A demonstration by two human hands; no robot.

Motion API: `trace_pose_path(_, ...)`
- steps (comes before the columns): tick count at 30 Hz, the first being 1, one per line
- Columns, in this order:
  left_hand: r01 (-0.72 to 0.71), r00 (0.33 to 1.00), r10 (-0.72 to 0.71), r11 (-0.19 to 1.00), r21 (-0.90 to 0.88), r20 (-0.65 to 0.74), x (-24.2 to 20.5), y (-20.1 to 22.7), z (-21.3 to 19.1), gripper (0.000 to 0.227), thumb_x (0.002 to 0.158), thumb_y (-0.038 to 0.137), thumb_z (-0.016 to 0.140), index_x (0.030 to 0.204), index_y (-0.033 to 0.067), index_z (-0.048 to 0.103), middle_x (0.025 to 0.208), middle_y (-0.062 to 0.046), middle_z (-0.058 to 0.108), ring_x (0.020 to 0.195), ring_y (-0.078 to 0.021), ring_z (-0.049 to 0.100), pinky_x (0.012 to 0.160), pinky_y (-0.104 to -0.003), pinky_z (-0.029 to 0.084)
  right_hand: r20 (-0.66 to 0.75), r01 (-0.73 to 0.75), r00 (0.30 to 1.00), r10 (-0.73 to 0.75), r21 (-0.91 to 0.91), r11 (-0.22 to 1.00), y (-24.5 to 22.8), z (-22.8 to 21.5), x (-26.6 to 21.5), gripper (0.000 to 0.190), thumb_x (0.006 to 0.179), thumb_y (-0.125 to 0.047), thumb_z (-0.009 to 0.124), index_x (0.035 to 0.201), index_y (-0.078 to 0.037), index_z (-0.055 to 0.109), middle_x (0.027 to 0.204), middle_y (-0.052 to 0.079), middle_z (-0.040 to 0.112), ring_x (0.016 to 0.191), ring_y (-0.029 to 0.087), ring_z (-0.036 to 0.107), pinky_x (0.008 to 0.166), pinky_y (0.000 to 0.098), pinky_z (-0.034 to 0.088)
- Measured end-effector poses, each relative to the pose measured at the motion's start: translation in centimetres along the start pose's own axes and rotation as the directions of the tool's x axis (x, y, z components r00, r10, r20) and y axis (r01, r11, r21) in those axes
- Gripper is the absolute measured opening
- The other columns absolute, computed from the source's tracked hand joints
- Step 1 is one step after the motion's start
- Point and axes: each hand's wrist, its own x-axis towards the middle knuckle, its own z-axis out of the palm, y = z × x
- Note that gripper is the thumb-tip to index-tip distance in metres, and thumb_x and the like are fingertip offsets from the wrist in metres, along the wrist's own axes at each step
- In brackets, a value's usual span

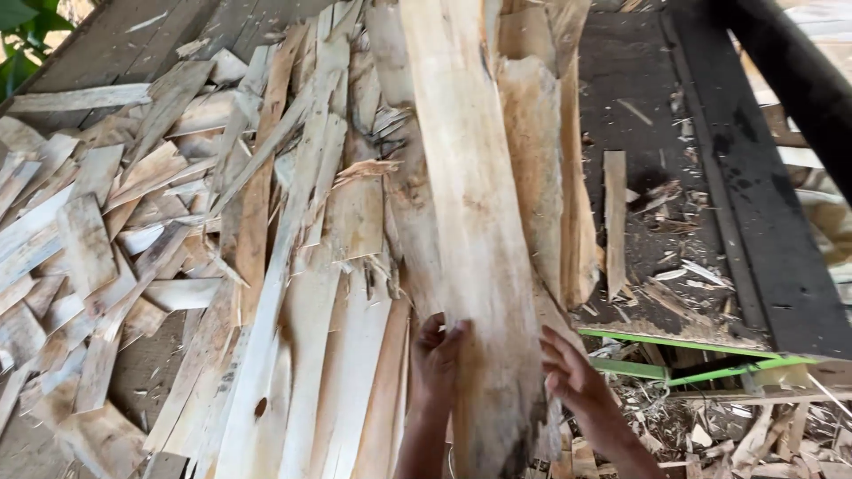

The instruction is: The person feeds long planks of wood into a green planer machine, guiding them through the blade to smooth the surface. After processing, the person removes the planks and stacks them on a pile to the left.

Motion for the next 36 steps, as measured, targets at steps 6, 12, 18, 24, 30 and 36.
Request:
trace_pose_path(6, 0.173, 0.976, -0.181, 0.982, 0.073, 0.123, -1.4, -10.2, 10.4, 0.021, 0.095, 0.013, 0.077, 0.109, -0.0008, 0.069, 0.085, -0.008, 0.068, 0.069, -0.0142, 0.058, 0.056, -0.029, 0.048, -0.146, -0.071, 0.977, 0.158, 0.477, 0.876, 2.8, -5.6, -4.3, 0.063, 0.093, -0.023, 0.068, 0.146, 0.002, 0.045, 0.13, 0.021, 0.061, 0.118, 0.026, 0.058, 0.098, 0.0375, 0.048)
trace_pose_path(12, 0.328, 0.895, -0.374, 0.921, 0.209, 0.243, -9.9, -23.1, 20.5, 0.04, 0.092, 0.01, 0.071, 0.128, 0.0039, 0.055, 0.113, -0.01, 0.071, 0.1, -0.0195, 0.07, 0.087, -0.031, 0.06, -0.307, -0.092, 0.9, 0.308, 0.556, 0.826, 13.6, -19.3, -8.9, 0.046, 0.092, -0.012, 0.067, 0.135, 0.0, 0.059, 0.112, 0.013, 0.072, 0.101, 0.021, 0.066, 0.088, 0.0363, 0.054)
trace_pose_path(18, 0.43, 0.801, -0.518, 0.846, 0.314, 0.299, -18.6, -37.5, 22.5, 0.059, 0.087, -0.002, 0.068, 0.143, -0.0003, 0.049, 0.126, -0.015, 0.067, 0.111, -0.0258, 0.066, 0.099, -0.037, 0.058, -0.345, -0.217, 0.823, 0.451, 0.544, 0.811, 24.1, -29.3, -13.8, 0.045, 0.089, -0.009, 0.069, 0.133, 0.0, 0.062, 0.114, 0.014, 0.073, 0.102, 0.025, 0.067, 0.09, 0.0388, 0.054)
trace_pose_path(24, 0.408, 0.818, -0.514, 0.835, 0.369, 0.259, -19.4, -38.3, 25.6, 0.078, 0.09, 0.002, 0.069, 0.156, 0.0023, 0.029, 0.139, -0.018, 0.064, 0.126, -0.0278, 0.064, 0.11, -0.036, 0.053, -0.239, -0.192, 0.878, 0.416, 0.62, 0.761, 24.4, -33.5, -14.0, 0.048, 0.09, -0.012, 0.069, 0.135, 0.001, 0.06, 0.119, 0.015, 0.072, 0.108, 0.025, 0.067, 0.094, 0.0384, 0.054)
trace_pose_path(30, 0.339, 0.838, -0.48, 0.83, 0.443, 0.259, -17.7, -39.2, 28.3, 0.084, 0.091, 0.009, 0.069, 0.16, 0.0038, 0.022, 0.143, -0.02, 0.062, 0.131, -0.0305, 0.062, 0.112, -0.039, 0.051, -0.159, -0.248, 0.835, 0.526, 0.745, 0.619, 22.3, -39.5, -12.5, 0.051, 0.093, -0.019, 0.066, 0.14, -0.001, 0.059, 0.128, 0.014, 0.07, 0.112, 0.025, 0.067, 0.094, 0.0373, 0.057)
trace_pose_path(36, 0.276, 0.862, -0.416, 0.864, 0.421, 0.289, -16.9, -39.3, 31.4, 0.083, 0.089, 0.015, 0.073, 0.159, 0.0009, 0.03, 0.136, -0.024, 0.066, 0.124, -0.0343, 0.067, 0.108, -0.041, 0.055, -0.197, -0.082, 0.862, 0.466, 0.854, 0.513, 25.5, -49.9, -11.7, 0.056, 0.104, -0.034, 0.058, 0.144, 0.005, 0.057, 0.128, 0.024, 0.063, 0.105, 0.028, 0.067, 0.092, 0.0405, 0.059)
